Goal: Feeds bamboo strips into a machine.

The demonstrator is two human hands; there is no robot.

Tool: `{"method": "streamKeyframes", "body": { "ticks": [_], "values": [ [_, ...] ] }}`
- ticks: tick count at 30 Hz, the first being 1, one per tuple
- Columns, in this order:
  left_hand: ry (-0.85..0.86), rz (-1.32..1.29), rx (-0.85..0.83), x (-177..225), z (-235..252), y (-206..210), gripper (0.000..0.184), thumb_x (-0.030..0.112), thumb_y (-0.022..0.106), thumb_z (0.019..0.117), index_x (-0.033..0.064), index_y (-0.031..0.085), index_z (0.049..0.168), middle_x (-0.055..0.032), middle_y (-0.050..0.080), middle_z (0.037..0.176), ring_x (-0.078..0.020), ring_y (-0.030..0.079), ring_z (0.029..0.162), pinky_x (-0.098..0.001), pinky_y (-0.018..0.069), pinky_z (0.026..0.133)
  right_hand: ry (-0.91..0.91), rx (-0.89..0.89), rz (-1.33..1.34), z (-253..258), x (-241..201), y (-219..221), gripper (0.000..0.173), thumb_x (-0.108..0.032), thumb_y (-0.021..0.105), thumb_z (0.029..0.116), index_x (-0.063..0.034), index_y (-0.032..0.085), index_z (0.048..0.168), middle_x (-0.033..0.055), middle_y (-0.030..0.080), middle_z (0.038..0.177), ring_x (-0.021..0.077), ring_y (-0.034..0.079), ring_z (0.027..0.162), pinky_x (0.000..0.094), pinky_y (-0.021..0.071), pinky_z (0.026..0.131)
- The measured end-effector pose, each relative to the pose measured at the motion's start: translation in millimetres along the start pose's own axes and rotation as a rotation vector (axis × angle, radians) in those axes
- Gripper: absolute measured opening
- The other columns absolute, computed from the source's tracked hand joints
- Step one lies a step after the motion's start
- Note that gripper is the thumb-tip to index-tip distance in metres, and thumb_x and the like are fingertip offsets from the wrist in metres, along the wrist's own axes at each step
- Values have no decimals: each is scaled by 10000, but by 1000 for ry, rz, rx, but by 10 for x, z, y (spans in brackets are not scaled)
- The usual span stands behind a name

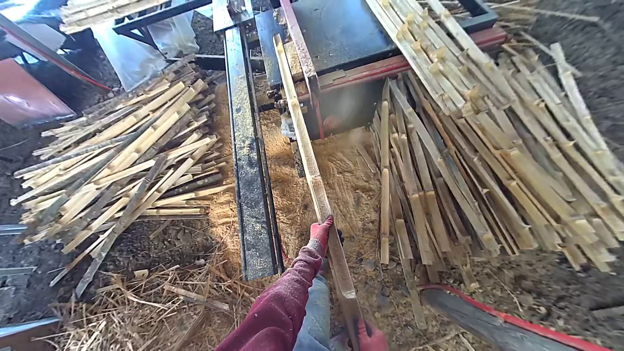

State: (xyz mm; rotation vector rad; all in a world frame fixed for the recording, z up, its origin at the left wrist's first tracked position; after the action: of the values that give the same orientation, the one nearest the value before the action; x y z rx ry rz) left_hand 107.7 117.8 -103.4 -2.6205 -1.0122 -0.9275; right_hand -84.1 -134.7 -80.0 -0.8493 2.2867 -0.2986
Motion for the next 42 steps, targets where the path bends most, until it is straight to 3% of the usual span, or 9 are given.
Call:
{"method": "streamKeyframes", "body": {
  "ticks": [14, 20, 26, 30, 32, 38, 42],
  "values": [
    [-12, -37, -18, 367, 361, 37, 487, 412, 599, 1047, -63, 583, 1150, -219, 706, 796, -326, 720, 632, -485, 629, 581, -24, 40, -3, 345, -362, 74, 522, -430, 480, 1072, -9, 749, 922, 175, 718, 787, 326, 717, 771, 576, 568, 778],
    [-7, -28, -2, 491, 490, 56, 490, 408, 619, 1038, -63, 584, 1166, -213, 709, 812, -313, 721, 644, -479, 633, 597, -49, 50, -11, 444, -532, 67, 504, -403, 507, 1070, 22, 752, 950, 221, 716, 833, 378, 708, 841, 610, 538, 827],
    [6, -32, -12, 585, 655, 73, 485, 411, 626, 1033, -59, 590, 1146, -210, 711, 796, -314, 722, 635, -480, 631, 587, -53, 63, 10, 568, -652, 79, 504, -405, 509, 1068, 8, 746, 902, 186, 704, 767, 341, 705, 761, 588, 553, 767],
    [-6, -55, -23, 670, 682, 106, 486, 409, 609, 1043, -61, 571, 1162, -218, 702, 790, -324, 716, 620, -482, 629, 571, -45, 57, 5, 643, -734, 68, 487, -391, 517, 1074, 14, 756, 950, 198, 716, 796, 345, 712, 779, 582, 557, 791],
    [-9, -56, -37, 656, 700, 105, 497, 413, 600, 1047, -66, 571, 1176, -224, 709, 809, -331, 723, 641, -491, 634, 593, -59, 46, 19, 665, -721, 74, 486, -382, 501, 1081, 16, 747, 948, 188, 710, 787, 326, 708, 760, 564, 564, 774],
    [-37, -96, -53, 627, 671, 36, 512, 431, 587, 1049, -58, 581, 1200, -227, 726, 839, -340, 737, 670, -489, 638, 608, -62, -11, 14, 660, -733, 89, 452, -349, 528, 1070, 43, 747, 1017, 236, 728, 882, 372, 719, 868, 593, 546, 868],
    [2, -87, -71, 461, 603, -109, 495, 427, 590, 1046, -37, 647, 1210, -217, 725, 989, -307, 722, 861, -488, 605, 779, -45, -13, 48, 656, -721, 86, 452, -349, 516, 1070, 38, 744, 1014, 213, 733, 863, 337, 729, 830, 571, 570, 846]
  ]
}}
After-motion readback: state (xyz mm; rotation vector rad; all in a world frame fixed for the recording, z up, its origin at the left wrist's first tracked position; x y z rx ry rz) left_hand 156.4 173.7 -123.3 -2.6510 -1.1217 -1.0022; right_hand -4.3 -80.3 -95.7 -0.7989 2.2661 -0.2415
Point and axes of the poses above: each hand's wrist, its own z-axis towards the middle knuckle, its own y-axis out of the palm, x = y × z, the point moved 5 cm from there along z, towards the middle knuckle
